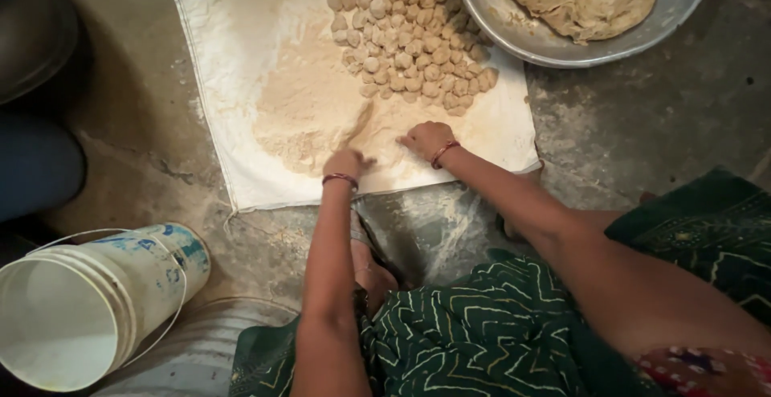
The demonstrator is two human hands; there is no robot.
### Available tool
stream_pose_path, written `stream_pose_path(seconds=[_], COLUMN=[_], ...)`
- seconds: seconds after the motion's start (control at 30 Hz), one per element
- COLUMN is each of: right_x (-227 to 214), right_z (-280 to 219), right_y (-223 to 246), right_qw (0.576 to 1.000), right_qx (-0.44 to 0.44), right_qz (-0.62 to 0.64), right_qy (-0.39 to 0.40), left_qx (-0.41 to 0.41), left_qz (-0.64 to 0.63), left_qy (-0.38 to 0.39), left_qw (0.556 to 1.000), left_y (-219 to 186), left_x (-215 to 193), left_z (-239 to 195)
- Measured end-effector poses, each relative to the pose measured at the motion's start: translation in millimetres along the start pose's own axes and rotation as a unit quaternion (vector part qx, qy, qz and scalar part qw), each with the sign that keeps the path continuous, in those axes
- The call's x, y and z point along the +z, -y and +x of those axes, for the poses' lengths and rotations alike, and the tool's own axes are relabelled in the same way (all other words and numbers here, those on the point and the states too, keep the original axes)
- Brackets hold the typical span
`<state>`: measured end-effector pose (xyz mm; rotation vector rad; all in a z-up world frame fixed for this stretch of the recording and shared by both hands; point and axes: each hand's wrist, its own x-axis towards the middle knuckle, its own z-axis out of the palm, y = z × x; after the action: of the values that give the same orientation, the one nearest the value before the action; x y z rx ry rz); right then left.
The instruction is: The person takes small pieces of dough from a pile on a white mat and rolls them between their palms to form balls. Another person periodically adds more dough or helps roll pieces into balls using dough from a large metal bowl.
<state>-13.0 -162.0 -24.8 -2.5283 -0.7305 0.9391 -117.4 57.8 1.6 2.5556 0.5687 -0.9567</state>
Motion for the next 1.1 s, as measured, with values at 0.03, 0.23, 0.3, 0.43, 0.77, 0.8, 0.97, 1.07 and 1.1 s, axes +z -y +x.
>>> stream_pose_path(seconds=[0.03, 0.23, 0.3, 0.43, 0.77, 0.8, 0.97, 1.07, 1.1], right_x=[2, -21, -35, -40, 37, 29, 10, 42, 46], right_z=[4, 8, 4, 11, 63, 68, 68, 37, 28], right_y=[0, 2, 13, 15, -1, 4, 29, 71, 81], right_qw=[1.000, 0.961, 0.949, 0.957, 0.724, 0.700, 0.427, 0.552, 0.580], right_qx=[0.008, -0.020, -0.003, 0.043, -0.035, -0.009, -0.098, -0.043, -0.061], right_qz=[-0.006, 0.179, 0.236, 0.199, 0.674, 0.705, 0.899, 0.831, 0.811], right_qy=[-0.015, -0.209, -0.209, -0.205, -0.142, -0.109, 0.013, -0.047, -0.056], left_qx=[0.020, 0.121, 0.058, -0.022, 0.069, 0.080, 0.183, 0.160, 0.147], left_qz=[0.013, -0.205, -0.072, 0.041, -0.307, -0.369, -0.532, -0.654, -0.698], left_qy=[0.010, -0.334, -0.408, -0.313, -0.285, -0.276, -0.245, -0.190, -0.175], left_qw=[1.000, 0.912, 0.909, 0.949, 0.905, 0.884, 0.790, 0.714, 0.679], left_y=[3, -3, -14, -49, -64, -75, -109, -90, -82], left_x=[14, 30, 18, 8, -22, -27, -35, -54, -61], left_z=[5, 32, 37, 18, -21, -17, 0, 19, 22])
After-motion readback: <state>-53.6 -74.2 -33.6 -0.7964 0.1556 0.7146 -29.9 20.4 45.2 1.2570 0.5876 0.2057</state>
